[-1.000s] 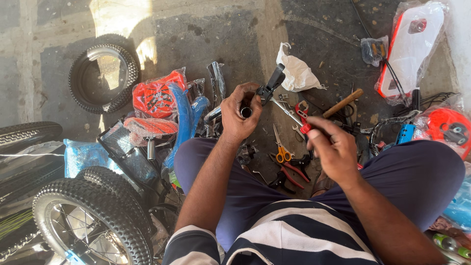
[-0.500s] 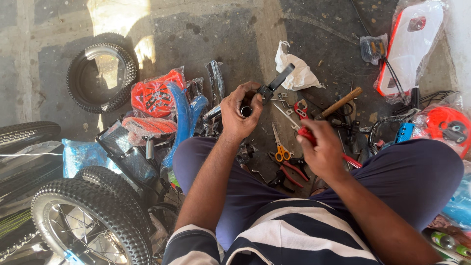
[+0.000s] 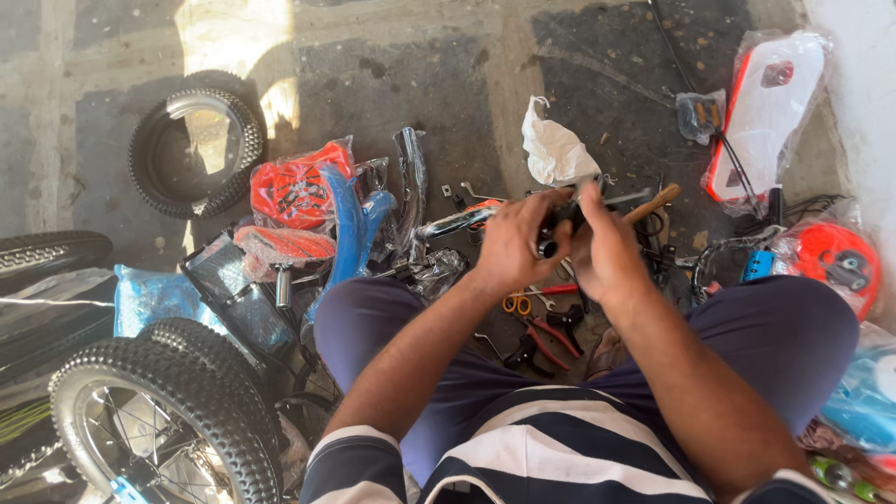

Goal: The person sits on the floor and assembles a bicycle handlebar stem. They use scissors to cut a plastic wrap, apply lubricant from a bottle, and insert a metal tube into the stem. They then use a screwdriver and a red pipe wrench to tighten the components together.

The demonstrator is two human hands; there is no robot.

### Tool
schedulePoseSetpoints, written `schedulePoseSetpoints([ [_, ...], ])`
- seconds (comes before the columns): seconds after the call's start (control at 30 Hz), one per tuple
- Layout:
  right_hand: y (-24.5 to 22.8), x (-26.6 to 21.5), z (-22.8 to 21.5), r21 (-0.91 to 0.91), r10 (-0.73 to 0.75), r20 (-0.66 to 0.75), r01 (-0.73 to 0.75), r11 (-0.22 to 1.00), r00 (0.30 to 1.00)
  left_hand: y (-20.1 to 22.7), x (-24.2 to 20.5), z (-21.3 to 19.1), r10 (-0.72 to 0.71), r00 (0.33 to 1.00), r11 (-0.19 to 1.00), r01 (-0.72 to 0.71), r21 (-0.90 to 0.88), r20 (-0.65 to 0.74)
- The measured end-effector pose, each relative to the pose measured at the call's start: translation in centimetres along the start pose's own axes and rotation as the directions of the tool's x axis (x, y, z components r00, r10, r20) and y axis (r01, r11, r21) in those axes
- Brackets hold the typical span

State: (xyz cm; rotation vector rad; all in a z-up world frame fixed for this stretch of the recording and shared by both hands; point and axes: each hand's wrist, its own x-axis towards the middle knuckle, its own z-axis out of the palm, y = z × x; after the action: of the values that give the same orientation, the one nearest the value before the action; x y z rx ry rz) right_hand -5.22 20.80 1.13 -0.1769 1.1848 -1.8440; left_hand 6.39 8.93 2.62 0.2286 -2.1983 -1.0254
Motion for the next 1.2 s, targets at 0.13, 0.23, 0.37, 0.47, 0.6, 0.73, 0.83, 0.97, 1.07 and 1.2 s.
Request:
schedulePoseSetpoints([
  [0.13, -2.5, 0.7, 0.1, -0.012, -0.095, -0.157, 0.095, 0.995, 0.983, -1.0, 0.8, 1.0, 0.094, 0.983, 0.996, -0.093, -0.019, 0.156],
  [0.23, -4.0, -1.8, -1.8, -0.208, -0.301, -0.036, 0.287, 0.935, 0.953, -3.7, 1.8, 0.5, 0.084, 0.923, 0.994, -0.102, 0.027, 0.375],
  [0.37, -3.8, -5.1, -2.1, -0.212, -0.233, 0.048, 0.238, 0.948, 0.971, -5.6, 1.8, 1.0, 0.047, 0.873, 0.995, -0.083, 0.053, 0.486],
  [0.47, -2.9, -5.5, -0.2, -0.163, -0.280, 0.039, 0.283, 0.945, 0.959, -5.6, 2.2, 1.8, 0.031, 0.873, 0.996, -0.070, 0.062, 0.487],
  [0.6, -2.1, -5.0, 2.1, -0.191, -0.376, -0.012, 0.367, 0.910, 0.927, -4.9, 2.4, 2.5, -0.028, 0.855, 0.995, -0.027, 0.099, 0.518],
  [0.73, -1.2, -4.4, 2.4, -0.078, -0.421, -0.113, 0.414, 0.907, 0.900, -4.6, 2.4, 3.2, -0.038, 0.866, 0.995, -0.012, 0.097, 0.499],
  [0.83, -1.4, -4.1, 2.2, 0.047, -0.338, -0.217, 0.355, 0.934, 0.916, -4.5, 2.4, 3.9, -0.053, 0.876, 0.995, 0.005, 0.102, 0.479],
  [0.97, -1.8, -4.0, 2.4, 0.143, -0.262, -0.315, 0.319, 0.937, 0.912, -4.0, 2.3, 4.5, -0.070, 0.899, 0.995, 0.033, 0.093, 0.433],
  [1.07, -1.7, -3.7, 3.0, 0.009, -0.332, -0.372, 0.361, 0.932, 0.867, -3.8, 2.3, 4.4, -0.044, 0.926, 0.998, 0.021, 0.066, 0.376],
  [1.2, -1.5, -3.6, 3.7, -0.334, -0.546, -0.216, 0.464, 0.820, 0.809, -3.8, 2.4, 4.5, -0.068, 0.931, 0.996, 0.045, 0.072, 0.359],
])
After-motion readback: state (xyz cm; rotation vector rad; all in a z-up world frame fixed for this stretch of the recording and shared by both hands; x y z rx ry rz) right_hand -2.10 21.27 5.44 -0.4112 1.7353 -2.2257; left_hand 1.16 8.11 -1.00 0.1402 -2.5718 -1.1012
